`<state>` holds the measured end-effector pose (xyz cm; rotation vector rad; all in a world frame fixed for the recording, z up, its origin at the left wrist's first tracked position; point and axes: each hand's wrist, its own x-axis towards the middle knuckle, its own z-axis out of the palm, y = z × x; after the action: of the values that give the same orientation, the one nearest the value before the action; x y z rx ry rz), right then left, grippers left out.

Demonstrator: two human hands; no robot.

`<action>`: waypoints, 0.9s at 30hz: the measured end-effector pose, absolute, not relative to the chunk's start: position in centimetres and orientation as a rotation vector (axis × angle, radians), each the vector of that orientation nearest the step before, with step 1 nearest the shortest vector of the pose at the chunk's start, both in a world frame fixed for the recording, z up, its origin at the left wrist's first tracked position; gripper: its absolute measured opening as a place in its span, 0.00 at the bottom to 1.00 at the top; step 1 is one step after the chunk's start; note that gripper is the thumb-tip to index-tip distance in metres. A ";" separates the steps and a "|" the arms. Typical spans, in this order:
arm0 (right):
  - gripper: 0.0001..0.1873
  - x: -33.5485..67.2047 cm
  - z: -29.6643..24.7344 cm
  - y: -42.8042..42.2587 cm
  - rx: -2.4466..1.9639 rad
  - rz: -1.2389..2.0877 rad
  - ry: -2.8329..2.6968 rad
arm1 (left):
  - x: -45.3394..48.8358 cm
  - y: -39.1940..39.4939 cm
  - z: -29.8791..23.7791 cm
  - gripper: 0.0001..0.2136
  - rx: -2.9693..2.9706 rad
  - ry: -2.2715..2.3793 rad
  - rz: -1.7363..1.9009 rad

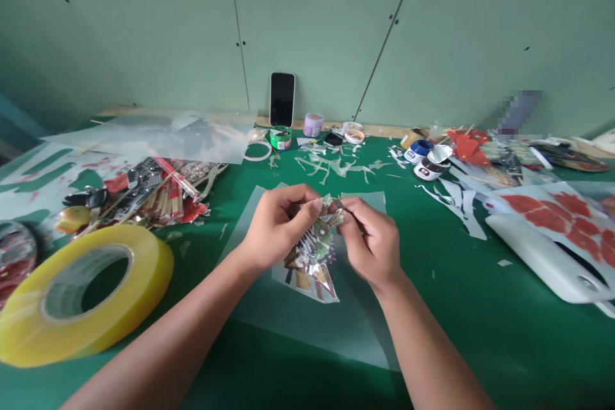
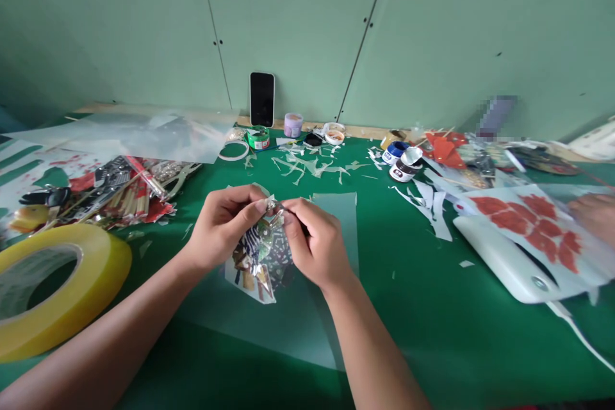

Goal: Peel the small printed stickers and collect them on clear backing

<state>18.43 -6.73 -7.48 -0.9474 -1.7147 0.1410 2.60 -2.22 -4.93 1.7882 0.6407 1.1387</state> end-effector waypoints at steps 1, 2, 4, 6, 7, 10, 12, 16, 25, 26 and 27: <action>0.10 18.4 -7.4 -6.7 -0.937 0.136 -1.732 | 2.6 -2.3 -4.9 0.13 1.785 0.639 1.136; 0.10 18.5 -7.4 -6.7 -0.929 0.135 -1.741 | 2.7 -2.3 -4.9 0.13 1.782 0.639 1.132; 0.10 18.4 -7.5 -6.6 -0.928 0.145 -1.740 | 2.7 -2.3 -4.9 0.13 1.778 0.632 1.128; 0.10 18.4 -7.6 -6.6 -0.931 0.157 -1.735 | 2.7 -2.4 -4.8 0.13 1.771 0.624 1.126; 0.10 18.3 -7.6 -6.6 -0.934 0.161 -1.731 | 2.7 -2.4 -4.8 0.13 1.767 0.621 1.125; 0.10 18.3 -7.7 -6.7 -0.941 0.172 -1.719 | 2.7 -2.5 -4.7 0.15 1.750 0.617 1.115; 0.10 18.3 -7.8 -6.7 -0.944 0.176 -1.714 | 2.7 -2.5 -4.6 0.16 1.742 0.617 1.108; 0.10 18.4 -7.7 -6.7 -0.945 0.198 -1.723 | 2.7 -2.4 -4.6 0.16 1.761 0.625 1.097; 0.11 18.5 -7.3 -6.9 -0.997 0.331 -1.755 | 2.4 -2.3 -4.2 0.14 1.817 0.621 1.002; 0.13 18.6 -7.3 -6.9 -0.985 0.363 -1.762 | 2.4 -2.3 -4.1 0.15 1.820 0.612 0.980; 0.14 18.6 -7.3 -6.9 -0.971 0.392 -1.768 | 2.3 -2.3 -4.1 0.15 1.821 0.600 0.960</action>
<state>18.61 -6.92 -7.32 -0.9714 -1.7678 0.3924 2.33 -2.28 -4.11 1.8208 0.6000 0.9595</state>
